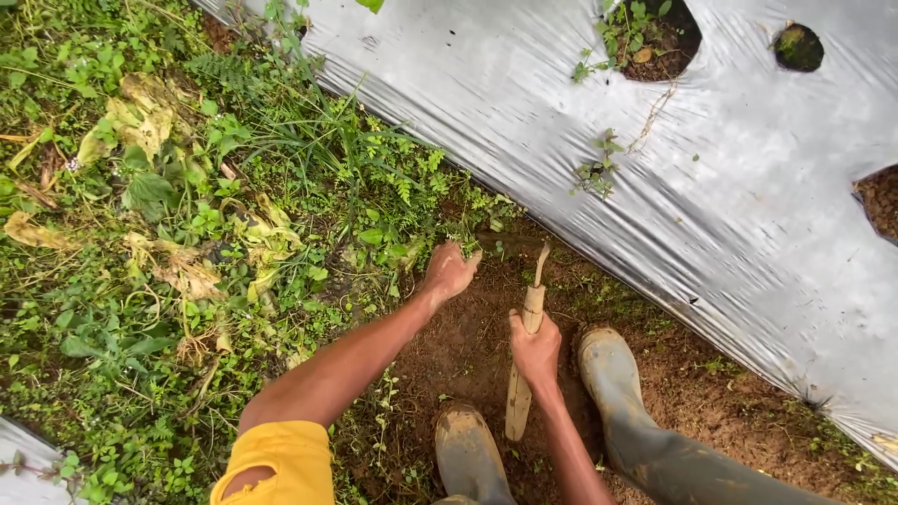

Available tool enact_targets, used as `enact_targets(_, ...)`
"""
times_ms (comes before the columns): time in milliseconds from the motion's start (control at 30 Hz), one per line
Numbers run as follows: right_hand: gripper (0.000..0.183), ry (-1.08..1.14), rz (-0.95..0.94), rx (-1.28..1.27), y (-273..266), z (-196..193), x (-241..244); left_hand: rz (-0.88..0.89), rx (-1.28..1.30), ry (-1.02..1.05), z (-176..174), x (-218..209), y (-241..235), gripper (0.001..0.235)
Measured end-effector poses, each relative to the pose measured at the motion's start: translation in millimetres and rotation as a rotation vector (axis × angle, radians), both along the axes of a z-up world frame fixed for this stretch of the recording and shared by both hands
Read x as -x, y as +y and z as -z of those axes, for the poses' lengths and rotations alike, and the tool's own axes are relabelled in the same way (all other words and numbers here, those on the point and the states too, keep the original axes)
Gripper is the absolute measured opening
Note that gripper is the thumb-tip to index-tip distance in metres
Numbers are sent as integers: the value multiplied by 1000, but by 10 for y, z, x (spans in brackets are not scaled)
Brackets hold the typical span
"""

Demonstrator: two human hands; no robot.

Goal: The person uses a hoe to loosen soil and remove weeds from the ground between rows of plants covered with plastic mulch. They pull the uprooted weeds by hand and toss them aside, then continue hoeing along the row.

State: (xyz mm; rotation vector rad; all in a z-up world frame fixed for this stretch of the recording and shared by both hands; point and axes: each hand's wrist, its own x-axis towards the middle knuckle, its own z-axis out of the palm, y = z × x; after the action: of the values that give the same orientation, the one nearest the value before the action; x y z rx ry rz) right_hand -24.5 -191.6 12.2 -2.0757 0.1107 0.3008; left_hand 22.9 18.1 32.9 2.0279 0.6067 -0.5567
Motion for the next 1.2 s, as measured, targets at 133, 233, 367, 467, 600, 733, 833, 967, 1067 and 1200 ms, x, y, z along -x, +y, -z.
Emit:
enact_targets(133,26,-31,10,-18,74,-144,-10,4,102,29,814,190,-61,57)
enact_targets(233,28,-61,64,-89,106,-294,-84,66,288,216,1025,228,-171,73)
enact_targets(367,26,-99,100,-177,89,-529,-180,-105,392,-15,252,37,-258,48)
enact_targets(467,23,-104,127,-184,33,-626,-225,-239,325,-163,13,-156,-233,53)
enact_targets(600,27,-101,166,-221,-26,-680,-237,-411,392,-248,-556,-425,-262,92)
enact_targets(733,23,-76,173,-198,-86,-562,-253,-497,359,-249,-479,-493,-315,86)
enact_targets(833,20,-55,163,-196,-71,-566,-237,-512,291,-227,-265,-393,-325,74)
enact_targets(967,22,-63,167,-212,-41,-541,-222,-452,229,-227,-371,-270,-325,74)
enact_targets(1067,23,-61,174,-224,-6,-541,-219,-411,202,-202,-168,-155,-358,74)
enact_targets(1200,23,-58,179,-274,-1,-580,-230,-463,350,-200,-133,-109,-398,60)
